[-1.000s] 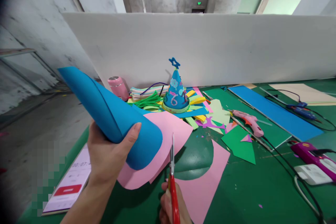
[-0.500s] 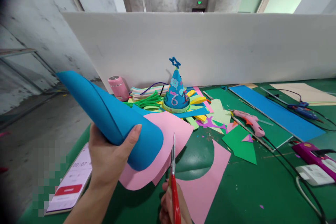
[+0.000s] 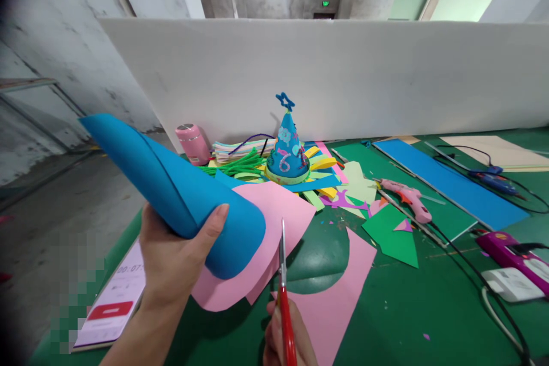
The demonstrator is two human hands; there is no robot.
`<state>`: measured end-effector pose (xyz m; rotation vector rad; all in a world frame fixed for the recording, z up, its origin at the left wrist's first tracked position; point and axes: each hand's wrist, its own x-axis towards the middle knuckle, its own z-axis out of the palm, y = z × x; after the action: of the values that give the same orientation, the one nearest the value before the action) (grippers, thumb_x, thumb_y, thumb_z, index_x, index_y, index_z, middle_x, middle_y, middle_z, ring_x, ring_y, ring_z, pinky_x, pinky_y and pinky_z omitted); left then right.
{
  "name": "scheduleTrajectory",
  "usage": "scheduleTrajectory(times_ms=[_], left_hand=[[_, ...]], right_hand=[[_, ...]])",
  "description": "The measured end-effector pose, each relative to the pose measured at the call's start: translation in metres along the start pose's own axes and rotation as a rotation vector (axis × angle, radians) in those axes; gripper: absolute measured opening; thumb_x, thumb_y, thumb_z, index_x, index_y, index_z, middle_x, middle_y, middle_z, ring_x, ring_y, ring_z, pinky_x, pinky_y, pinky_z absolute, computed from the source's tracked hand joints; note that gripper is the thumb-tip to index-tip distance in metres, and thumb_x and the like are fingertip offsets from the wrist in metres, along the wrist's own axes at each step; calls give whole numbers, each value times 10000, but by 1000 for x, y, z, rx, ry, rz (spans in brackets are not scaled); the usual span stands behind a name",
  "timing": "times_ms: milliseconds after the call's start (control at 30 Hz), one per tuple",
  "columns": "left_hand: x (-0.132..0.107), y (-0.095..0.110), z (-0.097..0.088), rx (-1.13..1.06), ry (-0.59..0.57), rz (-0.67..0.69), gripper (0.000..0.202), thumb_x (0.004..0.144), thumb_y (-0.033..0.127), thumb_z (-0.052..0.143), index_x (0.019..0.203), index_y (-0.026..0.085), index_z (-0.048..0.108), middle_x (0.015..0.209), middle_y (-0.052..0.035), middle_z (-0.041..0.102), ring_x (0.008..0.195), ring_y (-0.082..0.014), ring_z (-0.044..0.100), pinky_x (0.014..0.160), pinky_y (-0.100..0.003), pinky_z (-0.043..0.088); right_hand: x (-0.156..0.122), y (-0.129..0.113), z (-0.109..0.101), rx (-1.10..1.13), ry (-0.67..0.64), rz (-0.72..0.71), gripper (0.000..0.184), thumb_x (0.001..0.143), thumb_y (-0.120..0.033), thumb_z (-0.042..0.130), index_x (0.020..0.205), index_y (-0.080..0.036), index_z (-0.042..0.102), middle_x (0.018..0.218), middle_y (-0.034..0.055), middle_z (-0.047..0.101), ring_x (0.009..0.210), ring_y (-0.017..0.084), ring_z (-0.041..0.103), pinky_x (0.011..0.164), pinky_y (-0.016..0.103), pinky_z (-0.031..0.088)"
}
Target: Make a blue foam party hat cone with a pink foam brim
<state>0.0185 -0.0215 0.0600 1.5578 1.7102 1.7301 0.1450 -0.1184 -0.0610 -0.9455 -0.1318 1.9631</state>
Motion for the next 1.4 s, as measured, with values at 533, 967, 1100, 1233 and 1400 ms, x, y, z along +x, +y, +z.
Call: scheduleTrajectory(times_ms=[533,967,1100,1233,1400], left_hand=[[-1,-2,1,62,14,46,659,528,384,718,1108,218,453,979,-42,556,859,-215,553,763,-383,464],[-2,2,2,39,5,34,644,525,370,721,1088,209,454,988,-40,567,854,-208,564,756,-364,476],[-2,2,2,51,12,45,645,517,366,727,1081,208,457,982,-40,568,860,-210,562,754,-359,477],[-1,2,2,43,4,46,650,520,365,726,1089,211,452,988,-39,566,867,-210,559,755,-363,474],[-2,-2,2,12,5,46,651,523,356,727,1097,222,450,985,-32,557,853,-202,559,759,-373,468]], right_hand=[[-4,6,13,-22,31,-95,544,388,-544,748,745,-199,526,408,-102,502,292,31,397,344,157,236],[-4,9,12,51,-5,-135,470,417,-497,758,726,-189,582,380,-90,513,272,28,392,316,140,248],[-3,13,9,35,0,-158,467,451,-513,740,758,-201,578,408,-87,507,295,22,396,330,133,241],[0,19,5,37,15,-195,441,459,-491,746,757,-219,566,415,-96,445,321,19,360,338,137,220],[1,18,3,24,81,-202,421,470,-478,751,746,-225,560,400,-102,375,347,37,364,343,141,228]])
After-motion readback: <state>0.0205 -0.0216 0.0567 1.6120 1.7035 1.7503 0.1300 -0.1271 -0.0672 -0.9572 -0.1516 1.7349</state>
